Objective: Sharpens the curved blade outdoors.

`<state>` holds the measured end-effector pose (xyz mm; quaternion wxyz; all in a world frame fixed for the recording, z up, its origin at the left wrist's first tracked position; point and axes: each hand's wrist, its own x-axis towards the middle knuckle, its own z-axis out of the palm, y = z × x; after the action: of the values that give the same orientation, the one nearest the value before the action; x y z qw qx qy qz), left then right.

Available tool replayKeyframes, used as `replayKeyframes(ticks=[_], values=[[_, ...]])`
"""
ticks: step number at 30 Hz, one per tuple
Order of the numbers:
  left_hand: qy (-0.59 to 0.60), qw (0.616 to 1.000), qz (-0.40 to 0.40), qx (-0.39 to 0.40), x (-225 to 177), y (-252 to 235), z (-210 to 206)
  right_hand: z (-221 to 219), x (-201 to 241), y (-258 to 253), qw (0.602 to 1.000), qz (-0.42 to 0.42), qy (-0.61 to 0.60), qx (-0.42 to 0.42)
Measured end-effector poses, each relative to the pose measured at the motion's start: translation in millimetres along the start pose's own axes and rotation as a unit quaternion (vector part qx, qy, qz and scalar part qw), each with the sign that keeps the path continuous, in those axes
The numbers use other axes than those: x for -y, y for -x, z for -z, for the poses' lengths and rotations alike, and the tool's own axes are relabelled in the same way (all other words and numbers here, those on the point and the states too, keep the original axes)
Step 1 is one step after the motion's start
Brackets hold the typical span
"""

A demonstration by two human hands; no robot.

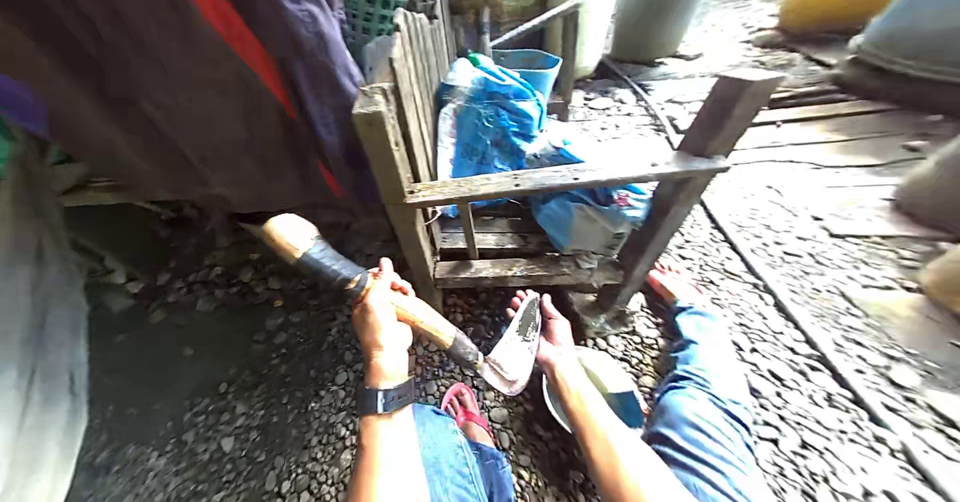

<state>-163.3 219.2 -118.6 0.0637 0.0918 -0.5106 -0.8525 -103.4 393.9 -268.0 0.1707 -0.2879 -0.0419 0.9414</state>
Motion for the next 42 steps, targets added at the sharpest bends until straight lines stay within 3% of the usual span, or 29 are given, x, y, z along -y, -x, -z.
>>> replayKeyframes(ticks=[3,9,12,14,17,20,24,29,33,36,38,39,40,42], values=[[0.002,1.000,0.001,-0.007,-1,0,-2,1,1,-3,1.000,-0.009,-0.019,0.020],[-0.002,1.000,-0.008,-0.001,0,0,-2,-5,0,-3,0.999,-0.001,-0.029,-0.017],[-0.014,1.000,-0.015,0.011,3,3,-3,4,3,-7,0.995,0.016,0.067,-0.066],[-0.025,0.999,-0.024,0.026,7,5,-2,25,14,-16,0.966,0.047,0.221,-0.126],[-0.046,0.996,-0.055,0.049,12,5,-1,78,49,-32,0.874,0.029,0.434,-0.218],[-0.073,0.989,-0.094,0.082,19,2,1,126,75,-46,0.799,-0.033,0.526,-0.289],[-0.095,0.985,-0.112,0.093,24,5,-4,159,75,-56,0.821,-0.057,0.428,-0.374],[-0.108,0.985,-0.103,0.089,29,3,-12,179,61,-65,0.833,-0.004,0.355,-0.424],[-0.135,0.989,-0.044,0.045,49,1,-34,140,57,-52,0.952,0.016,0.166,-0.258],[-0.152,0.987,-0.018,0.040,72,2,-49,87,43,-30,0.971,-0.001,0.204,-0.123],[-0.158,0.987,-0.024,0.030,86,5,-56,62,27,-12,0.941,0.035,0.335,-0.039],[-0.157,0.987,-0.032,0.022,90,5,-58,56,19,-3,0.905,0.069,0.420,0.017],[-0.154,0.987,-0.043,0.013,93,4,-59,52,14,6,0.852,0.101,0.507,0.078],[-0.146,0.988,-0.058,-0.009,96,2,-61,53,4,22,0.711,0.184,0.654,0.179]])
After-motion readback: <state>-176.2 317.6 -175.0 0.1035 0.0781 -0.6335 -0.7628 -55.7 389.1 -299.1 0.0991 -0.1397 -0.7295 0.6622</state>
